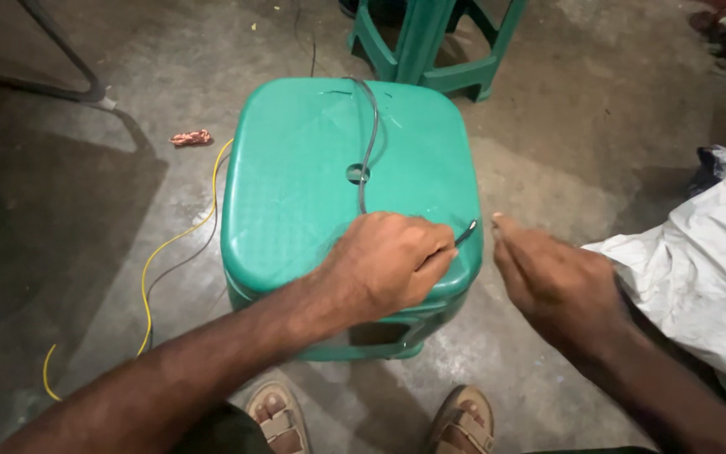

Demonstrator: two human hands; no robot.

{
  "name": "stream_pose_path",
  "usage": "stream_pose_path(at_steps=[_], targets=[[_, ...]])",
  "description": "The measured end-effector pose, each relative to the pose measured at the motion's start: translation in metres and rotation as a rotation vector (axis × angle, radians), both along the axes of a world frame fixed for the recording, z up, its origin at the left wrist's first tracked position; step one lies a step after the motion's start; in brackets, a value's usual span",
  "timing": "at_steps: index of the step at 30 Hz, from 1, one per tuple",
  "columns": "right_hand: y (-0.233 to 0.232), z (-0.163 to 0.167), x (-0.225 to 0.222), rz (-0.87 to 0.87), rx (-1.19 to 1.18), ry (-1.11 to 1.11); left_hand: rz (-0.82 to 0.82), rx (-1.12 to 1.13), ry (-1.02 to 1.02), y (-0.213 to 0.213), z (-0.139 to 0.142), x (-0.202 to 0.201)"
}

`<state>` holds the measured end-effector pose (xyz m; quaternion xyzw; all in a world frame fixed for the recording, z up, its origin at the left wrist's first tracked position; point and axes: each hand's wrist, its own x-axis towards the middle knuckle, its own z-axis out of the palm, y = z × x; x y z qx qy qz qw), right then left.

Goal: The person holds a black electrical wire against a green plastic stool and uses a small blade to cut and strip the insulation from the wire end, pulling the cut insulation off by hand and exposing the copper conductor, repeating the process along the wire.

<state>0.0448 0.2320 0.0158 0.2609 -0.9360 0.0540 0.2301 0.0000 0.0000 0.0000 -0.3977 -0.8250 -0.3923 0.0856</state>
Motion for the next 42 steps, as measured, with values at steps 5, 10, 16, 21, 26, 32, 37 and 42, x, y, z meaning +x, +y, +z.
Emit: stream_pose_path(at_steps=[5,10,16,21,26,32,37,42], targets=[[-0.008,0.007,-0.007,0.005,-0.193,-0.057,-0.011,0.031,0.029,-0.003,0.001,-0.005],[-0.001,0.005,-0.024,-0.239,-0.702,-0.582,0.015,-0.016,-0.021,-0.004,0.007,-0.009],[0.012,-0.005,-0.038,-0.282,-0.89,-0.818,0.015,-0.01,-0.025,0.003,0.012,-0.012],[0.013,-0.009,-0.048,-0.277,-0.818,-0.772,0.015,-0.008,-0.018,0.005,0.009,-0.021],[0.014,-0.018,-0.056,-0.068,-0.663,-0.504,0.021,-0.007,-0.036,0.007,0.002,-0.029],[0.019,-0.028,-0.077,-0.224,-0.761,-0.739,0.028,0.007,-0.031,0.009,-0.012,-0.046],[0.019,-0.031,-0.09,-0.219,-0.74,-0.78,0.036,-0.033,-0.058,0.011,-0.019,-0.056],[0.017,-0.033,-0.097,-0.247,-0.81,-0.892,0.017,-0.018,-0.065,0.011,-0.024,-0.063]])
